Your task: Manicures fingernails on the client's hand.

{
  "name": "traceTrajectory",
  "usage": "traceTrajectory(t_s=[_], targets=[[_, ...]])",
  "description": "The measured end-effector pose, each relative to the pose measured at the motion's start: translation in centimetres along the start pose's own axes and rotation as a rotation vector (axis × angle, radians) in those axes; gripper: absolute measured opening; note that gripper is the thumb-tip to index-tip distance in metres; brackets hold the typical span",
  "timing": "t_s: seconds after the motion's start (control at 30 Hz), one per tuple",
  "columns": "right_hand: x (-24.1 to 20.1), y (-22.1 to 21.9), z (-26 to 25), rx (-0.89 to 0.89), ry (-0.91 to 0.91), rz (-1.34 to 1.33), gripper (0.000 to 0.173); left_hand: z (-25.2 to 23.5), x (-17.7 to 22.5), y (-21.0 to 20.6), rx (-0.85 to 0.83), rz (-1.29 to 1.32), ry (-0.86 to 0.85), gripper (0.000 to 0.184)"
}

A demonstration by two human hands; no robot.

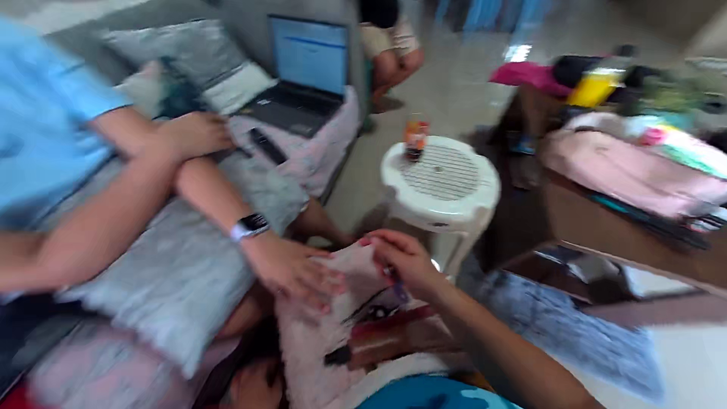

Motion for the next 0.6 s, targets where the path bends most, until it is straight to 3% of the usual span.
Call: traceTrajectory(t_s=[0.07,0.13,0.17,0.23,0.3,0.5,0.6], targets=[[0.4,-0.1,-0.3,0.004,-0.011,-0.007,0.033,-0.3,0.8,3.4,0.280,0.127,-0.010,0.027],[0.8,-0.2,-0.6,0.012,-0.010,-0.060,0.034,0.6,3.2,6.4,0.446,0.529,-0.047,0.022],[1.0,-0.5,-0.8,0.019,-0.011,-0.093,0.034,1.2,4.7,7.4,0.414,0.838,-0.071,0.022],[1.3,-1.0,-1.0,0.042,-0.026,-0.142,0.035,1.9,7.7,8.1,0.160,1.351,-0.055,0.027],[1.4,-1.5,-1.3,0.046,-0.048,-0.161,0.037,1.7,10.4,7.3,-0.100,1.632,-0.002,0.033],[-0.8,-2.7,-3.1,-0.010,-0.008,-0.237,0.040,-3.0,16.3,5.5,-0.389,2.061,-0.094,0.032],[-2.8,-4.5,-4.5,-0.149,0.065,-0.246,0.045,-5.2,18.3,6.3,-0.479,2.069,-0.256,0.037]])
Point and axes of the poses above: each hand's wrist, its own z-axis away from the middle knuckle, its own y-axis out of the back of the hand, x = y × z, the point moved 4 cm from there along -z, towards the middle knuckle, and after that the axes turned 13 degrees about -z, right-handed, at the moved point
